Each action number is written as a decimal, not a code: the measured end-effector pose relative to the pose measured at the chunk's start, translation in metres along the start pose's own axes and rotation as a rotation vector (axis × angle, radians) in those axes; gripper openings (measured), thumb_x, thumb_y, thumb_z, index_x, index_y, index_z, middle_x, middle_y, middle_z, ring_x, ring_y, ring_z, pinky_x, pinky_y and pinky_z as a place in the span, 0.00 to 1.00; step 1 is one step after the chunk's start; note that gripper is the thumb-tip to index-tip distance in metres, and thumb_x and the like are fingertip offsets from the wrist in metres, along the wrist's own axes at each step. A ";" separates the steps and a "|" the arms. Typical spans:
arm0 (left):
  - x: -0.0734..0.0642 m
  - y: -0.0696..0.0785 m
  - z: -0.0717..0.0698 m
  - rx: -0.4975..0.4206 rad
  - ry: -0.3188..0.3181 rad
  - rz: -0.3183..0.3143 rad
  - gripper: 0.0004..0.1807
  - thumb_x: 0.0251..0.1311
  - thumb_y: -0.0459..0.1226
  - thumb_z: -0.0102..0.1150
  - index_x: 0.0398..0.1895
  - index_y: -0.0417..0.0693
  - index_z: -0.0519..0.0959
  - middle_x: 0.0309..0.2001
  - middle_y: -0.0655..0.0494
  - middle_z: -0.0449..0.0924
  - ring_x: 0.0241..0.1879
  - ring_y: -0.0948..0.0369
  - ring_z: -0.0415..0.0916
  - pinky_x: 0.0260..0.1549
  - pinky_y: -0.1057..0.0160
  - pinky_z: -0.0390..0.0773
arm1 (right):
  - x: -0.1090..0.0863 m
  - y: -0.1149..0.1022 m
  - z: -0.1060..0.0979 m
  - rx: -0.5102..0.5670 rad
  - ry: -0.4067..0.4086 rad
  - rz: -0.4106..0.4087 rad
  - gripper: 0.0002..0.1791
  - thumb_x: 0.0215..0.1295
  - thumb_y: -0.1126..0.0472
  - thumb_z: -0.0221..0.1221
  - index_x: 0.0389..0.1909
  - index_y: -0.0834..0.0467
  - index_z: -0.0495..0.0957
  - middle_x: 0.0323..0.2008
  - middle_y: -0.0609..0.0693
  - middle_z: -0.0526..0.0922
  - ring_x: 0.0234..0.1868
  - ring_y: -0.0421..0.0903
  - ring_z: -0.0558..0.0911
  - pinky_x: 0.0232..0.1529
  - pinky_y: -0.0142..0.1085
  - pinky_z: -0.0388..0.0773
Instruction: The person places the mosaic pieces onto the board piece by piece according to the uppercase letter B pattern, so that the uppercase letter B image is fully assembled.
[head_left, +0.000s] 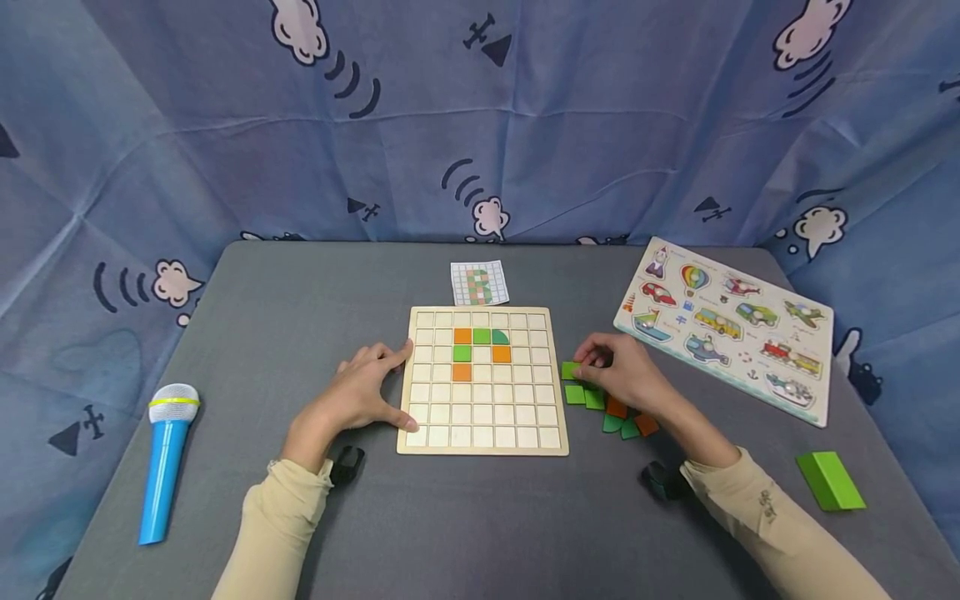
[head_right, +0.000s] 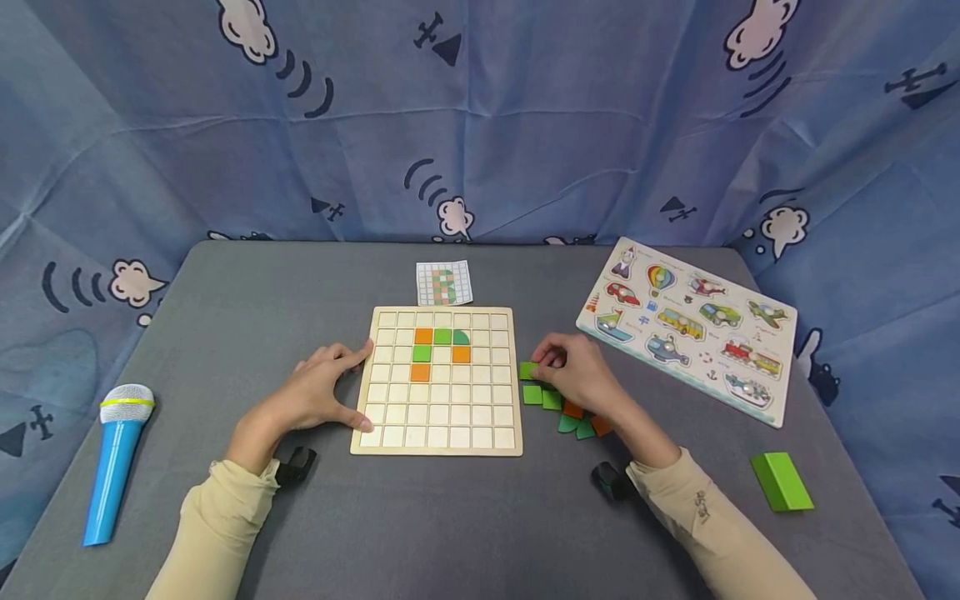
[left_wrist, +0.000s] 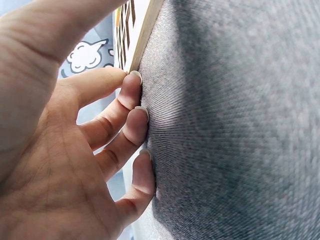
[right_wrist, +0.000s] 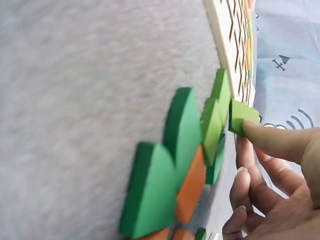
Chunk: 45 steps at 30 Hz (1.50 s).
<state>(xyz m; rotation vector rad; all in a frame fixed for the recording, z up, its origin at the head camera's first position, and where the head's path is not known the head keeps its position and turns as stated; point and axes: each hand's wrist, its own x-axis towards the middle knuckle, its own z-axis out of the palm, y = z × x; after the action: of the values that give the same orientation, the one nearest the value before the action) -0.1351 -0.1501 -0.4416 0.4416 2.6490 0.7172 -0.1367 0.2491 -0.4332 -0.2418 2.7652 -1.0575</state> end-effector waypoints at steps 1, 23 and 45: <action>0.000 0.000 0.000 -0.002 -0.001 -0.002 0.69 0.40 0.53 0.88 0.85 0.49 0.57 0.62 0.45 0.73 0.63 0.47 0.67 0.58 0.42 0.63 | 0.001 -0.002 0.001 0.010 0.010 -0.001 0.03 0.69 0.66 0.69 0.40 0.59 0.86 0.34 0.53 0.85 0.36 0.46 0.78 0.37 0.34 0.72; 0.000 -0.002 -0.001 -0.006 0.001 0.012 0.69 0.41 0.53 0.88 0.85 0.48 0.57 0.59 0.46 0.73 0.62 0.47 0.67 0.58 0.39 0.63 | 0.030 -0.059 0.057 0.185 0.054 -0.052 0.02 0.66 0.65 0.72 0.36 0.59 0.88 0.30 0.52 0.85 0.31 0.46 0.78 0.35 0.36 0.73; 0.000 -0.001 -0.001 -0.005 -0.003 0.009 0.69 0.41 0.53 0.88 0.85 0.48 0.57 0.64 0.43 0.72 0.64 0.46 0.67 0.57 0.41 0.63 | 0.039 -0.073 0.076 0.164 -0.030 -0.083 0.02 0.63 0.66 0.74 0.32 0.59 0.89 0.30 0.51 0.84 0.30 0.42 0.78 0.36 0.34 0.74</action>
<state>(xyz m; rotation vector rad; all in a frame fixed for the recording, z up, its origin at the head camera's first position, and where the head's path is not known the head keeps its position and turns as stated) -0.1356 -0.1511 -0.4412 0.4532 2.6432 0.7248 -0.1515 0.1382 -0.4440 -0.3492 2.6445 -1.2821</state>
